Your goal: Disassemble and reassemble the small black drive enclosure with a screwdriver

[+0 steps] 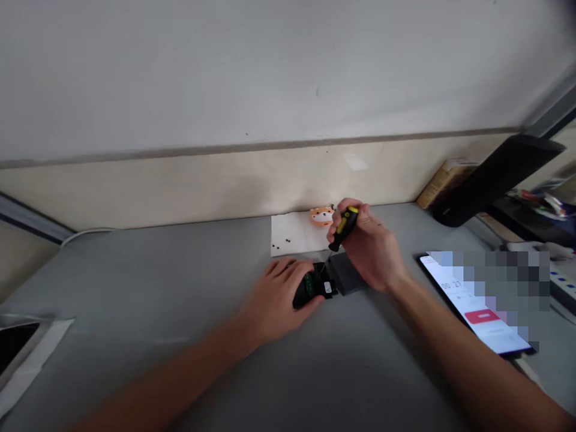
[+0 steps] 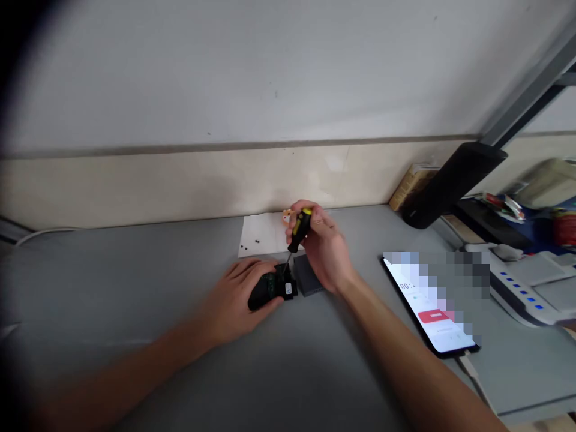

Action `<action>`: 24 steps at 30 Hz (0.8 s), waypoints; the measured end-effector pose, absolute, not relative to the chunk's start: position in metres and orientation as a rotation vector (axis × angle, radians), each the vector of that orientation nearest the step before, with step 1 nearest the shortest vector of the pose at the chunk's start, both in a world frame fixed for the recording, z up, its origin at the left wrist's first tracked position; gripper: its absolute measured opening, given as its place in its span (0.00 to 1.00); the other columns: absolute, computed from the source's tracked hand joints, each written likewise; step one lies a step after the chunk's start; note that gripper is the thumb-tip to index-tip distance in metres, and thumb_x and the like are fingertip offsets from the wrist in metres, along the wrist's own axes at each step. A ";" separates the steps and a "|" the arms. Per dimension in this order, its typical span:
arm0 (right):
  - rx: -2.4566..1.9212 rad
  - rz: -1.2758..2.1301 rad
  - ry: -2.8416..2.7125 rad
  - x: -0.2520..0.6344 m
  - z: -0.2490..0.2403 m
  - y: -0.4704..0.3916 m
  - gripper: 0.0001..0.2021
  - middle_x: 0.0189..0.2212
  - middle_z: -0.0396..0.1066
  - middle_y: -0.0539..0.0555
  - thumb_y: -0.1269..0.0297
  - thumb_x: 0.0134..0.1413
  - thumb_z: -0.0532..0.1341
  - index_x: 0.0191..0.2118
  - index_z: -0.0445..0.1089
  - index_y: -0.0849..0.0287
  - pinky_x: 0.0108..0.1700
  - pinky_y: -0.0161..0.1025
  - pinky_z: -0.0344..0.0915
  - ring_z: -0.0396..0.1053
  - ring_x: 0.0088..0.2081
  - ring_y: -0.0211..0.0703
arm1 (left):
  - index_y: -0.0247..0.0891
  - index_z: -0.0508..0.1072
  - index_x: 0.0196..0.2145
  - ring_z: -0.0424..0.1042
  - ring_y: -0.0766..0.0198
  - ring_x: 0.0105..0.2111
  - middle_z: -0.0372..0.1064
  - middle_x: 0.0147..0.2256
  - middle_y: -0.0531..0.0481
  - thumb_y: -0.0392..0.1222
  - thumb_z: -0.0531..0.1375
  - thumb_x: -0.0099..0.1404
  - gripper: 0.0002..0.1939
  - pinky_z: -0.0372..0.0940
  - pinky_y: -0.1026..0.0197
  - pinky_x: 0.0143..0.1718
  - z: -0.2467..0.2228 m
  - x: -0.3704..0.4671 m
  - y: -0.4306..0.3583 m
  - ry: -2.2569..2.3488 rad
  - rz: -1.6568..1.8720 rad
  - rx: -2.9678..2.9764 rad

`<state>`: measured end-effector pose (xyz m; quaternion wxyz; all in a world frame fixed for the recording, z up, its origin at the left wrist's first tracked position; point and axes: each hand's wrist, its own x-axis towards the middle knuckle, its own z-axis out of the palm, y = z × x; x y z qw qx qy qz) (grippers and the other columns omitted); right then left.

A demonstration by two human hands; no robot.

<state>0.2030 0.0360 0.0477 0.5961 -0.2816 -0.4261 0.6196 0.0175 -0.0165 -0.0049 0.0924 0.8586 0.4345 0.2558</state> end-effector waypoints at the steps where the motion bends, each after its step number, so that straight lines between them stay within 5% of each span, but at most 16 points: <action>1: -0.647 1.453 -0.943 0.202 0.048 0.036 0.12 0.29 0.64 0.49 0.51 0.65 0.61 0.36 0.70 0.53 0.33 0.38 0.63 0.63 0.29 0.39 | 0.43 0.70 0.47 0.74 0.51 0.50 0.77 0.49 0.47 0.43 0.64 0.67 0.11 0.70 0.48 0.52 -0.005 0.017 -0.016 1.276 0.772 2.565; 11: -0.602 1.508 -0.793 0.196 0.053 0.027 0.17 0.22 0.51 0.45 0.47 0.64 0.61 0.32 0.63 0.53 0.27 0.36 0.57 0.51 0.23 0.37 | 0.42 0.74 0.44 0.74 0.52 0.51 0.76 0.51 0.46 0.45 0.63 0.69 0.08 0.69 0.49 0.52 -0.009 0.017 -0.016 1.256 0.814 2.665; 18: -0.593 1.527 -0.976 0.209 0.054 0.033 0.12 0.33 0.68 0.50 0.60 0.60 0.67 0.30 0.63 0.55 0.38 0.37 0.65 0.67 0.35 0.39 | 0.42 0.75 0.46 0.73 0.52 0.52 0.76 0.52 0.46 0.44 0.62 0.70 0.08 0.69 0.49 0.53 -0.009 0.016 -0.016 1.225 0.822 2.662; 24: -0.579 1.585 -1.048 0.213 0.056 0.034 0.08 0.31 0.64 0.51 0.61 0.66 0.60 0.34 0.70 0.55 0.37 0.39 0.65 0.65 0.32 0.40 | 0.43 0.76 0.46 0.72 0.52 0.52 0.75 0.53 0.46 0.43 0.63 0.70 0.08 0.69 0.48 0.53 -0.008 0.015 -0.015 1.204 0.828 2.661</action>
